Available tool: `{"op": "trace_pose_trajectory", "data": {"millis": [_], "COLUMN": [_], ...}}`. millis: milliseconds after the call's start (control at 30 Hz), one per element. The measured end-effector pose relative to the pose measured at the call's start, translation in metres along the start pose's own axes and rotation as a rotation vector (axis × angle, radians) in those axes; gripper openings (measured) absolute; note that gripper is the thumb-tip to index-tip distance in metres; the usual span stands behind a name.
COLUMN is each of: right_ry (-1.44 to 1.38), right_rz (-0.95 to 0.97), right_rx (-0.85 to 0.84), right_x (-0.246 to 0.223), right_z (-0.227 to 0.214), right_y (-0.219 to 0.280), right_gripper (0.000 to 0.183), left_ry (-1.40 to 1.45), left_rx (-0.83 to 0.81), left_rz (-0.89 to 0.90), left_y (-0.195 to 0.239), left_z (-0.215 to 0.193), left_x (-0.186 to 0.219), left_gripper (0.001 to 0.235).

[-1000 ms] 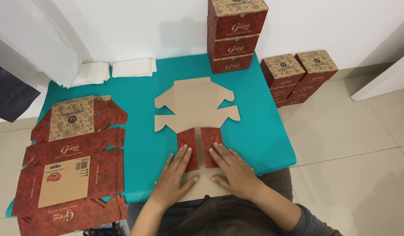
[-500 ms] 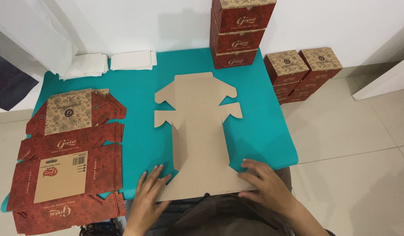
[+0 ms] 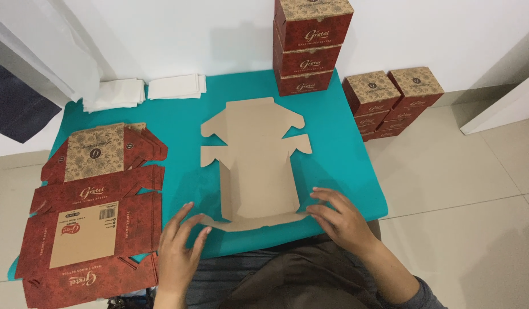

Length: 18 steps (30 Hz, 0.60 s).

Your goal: The person assembles a flat cardboard box by folding and tucking the flaps into place. They then place a white cloth inside the box, close the lid, and stack the finished box with others on the table.

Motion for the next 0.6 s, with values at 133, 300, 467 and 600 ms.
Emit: {"op": "trace_pose_trajectory", "data": {"millis": [133, 300, 467, 600], "right_ry": [0.032, 0.168, 0.048, 0.011], "right_rz": [0.021, 0.026, 0.038, -0.021], "right_rx": [0.053, 0.118, 0.117, 0.169], "right_x": [0.007, 0.011, 0.018, 0.015], "right_z": [0.009, 0.018, 0.034, 0.041], "right_y": [-0.006, -0.015, -0.012, -0.013], "right_gripper": [0.02, 0.025, 0.032, 0.041], "left_ry": [-0.038, -0.137, -0.026, -0.117], "left_rx": [0.051, 0.12, 0.118, 0.312], "left_rz": [0.143, 0.172, -0.034, -0.092], "left_y": [-0.014, -0.03, -0.026, -0.031], "left_z": [0.012, 0.031, 0.054, 0.033], "left_x": [0.0, -0.004, -0.009, 0.034], "left_gripper": [0.019, 0.036, 0.05, 0.053]}}
Point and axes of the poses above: each hand's wrist, its own y-axis away from the middle knuckle, its own z-axis out of the palm, x = y × z, the point moved 5 cm from there along -y, towards the middle knuckle, and after that the axes turned 5 degrees about -x, right-handed, at the moved point
